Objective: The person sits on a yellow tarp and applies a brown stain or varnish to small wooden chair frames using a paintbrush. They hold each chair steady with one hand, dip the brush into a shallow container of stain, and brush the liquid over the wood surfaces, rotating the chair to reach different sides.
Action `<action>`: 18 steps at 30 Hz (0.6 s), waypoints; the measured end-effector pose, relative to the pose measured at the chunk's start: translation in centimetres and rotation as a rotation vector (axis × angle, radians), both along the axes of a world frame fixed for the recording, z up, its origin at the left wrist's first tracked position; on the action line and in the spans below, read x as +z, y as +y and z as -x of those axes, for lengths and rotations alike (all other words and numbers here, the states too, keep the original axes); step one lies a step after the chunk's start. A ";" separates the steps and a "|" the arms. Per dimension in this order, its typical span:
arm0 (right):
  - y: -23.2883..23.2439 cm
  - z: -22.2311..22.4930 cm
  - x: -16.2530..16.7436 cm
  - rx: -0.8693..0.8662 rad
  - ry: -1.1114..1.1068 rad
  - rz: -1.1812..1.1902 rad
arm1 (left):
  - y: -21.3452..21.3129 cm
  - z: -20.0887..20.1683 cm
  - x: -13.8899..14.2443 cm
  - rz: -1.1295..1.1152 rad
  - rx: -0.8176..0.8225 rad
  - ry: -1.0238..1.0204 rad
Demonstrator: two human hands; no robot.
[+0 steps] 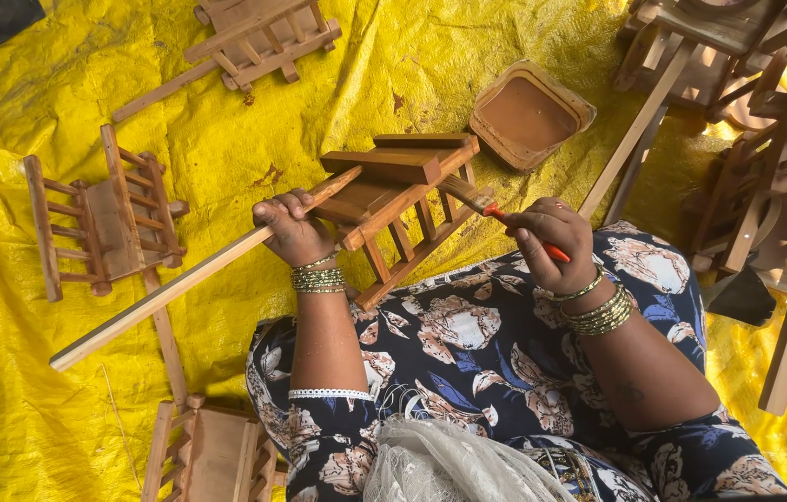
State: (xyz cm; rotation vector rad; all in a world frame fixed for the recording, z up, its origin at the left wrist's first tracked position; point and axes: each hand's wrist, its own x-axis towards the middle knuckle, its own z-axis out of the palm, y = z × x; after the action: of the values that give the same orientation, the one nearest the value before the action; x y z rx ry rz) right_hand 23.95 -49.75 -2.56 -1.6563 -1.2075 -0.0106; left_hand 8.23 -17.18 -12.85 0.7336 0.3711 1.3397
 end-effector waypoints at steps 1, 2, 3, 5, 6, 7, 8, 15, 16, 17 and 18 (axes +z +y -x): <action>0.0 0.1 0.0 -0.022 -0.004 0.033 | 0.0 0.0 0.0 0.012 0.005 -0.009; 0.0 0.3 0.0 -0.044 -0.010 0.066 | 0.1 0.0 0.0 0.023 0.010 -0.019; 0.1 0.4 0.1 -0.066 -0.015 0.098 | 0.1 0.1 0.0 0.031 0.030 -0.005; 0.1 0.5 0.3 -0.003 0.003 0.227 | 0.4 0.2 0.1 0.046 0.067 0.024; 0.0 0.4 0.5 0.030 0.010 0.290 | 0.5 0.3 0.2 0.068 0.068 0.017; -0.1 0.3 0.8 0.031 0.015 0.309 | 0.5 0.4 0.2 0.090 0.068 0.010; -0.3 0.2 1.0 0.034 0.022 0.329 | 0.6 0.4 0.3 0.113 0.069 0.003; -1.9 -0.4 2.1 0.079 -0.007 0.270 | -0.1 0.1 0.5 0.034 -0.002 -0.001; -1.8 -0.3 2.0 0.080 0.033 0.258 | -0.1 0.1 0.5 0.024 -0.008 -0.007; -1.6 -0.2 2.0 0.081 0.074 0.245 | -0.1 0.1 0.6 0.012 -0.014 -0.014; -1.3 0.0 1.9 0.080 0.114 0.230 | -0.2 0.1 0.7 -0.001 -0.002 0.017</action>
State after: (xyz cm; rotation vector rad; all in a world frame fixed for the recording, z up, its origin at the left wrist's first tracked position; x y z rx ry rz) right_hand 23.97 -51.03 -0.63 -1.7792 -1.2228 0.2783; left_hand 8.11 -17.33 -12.12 0.7459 0.3830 1.3326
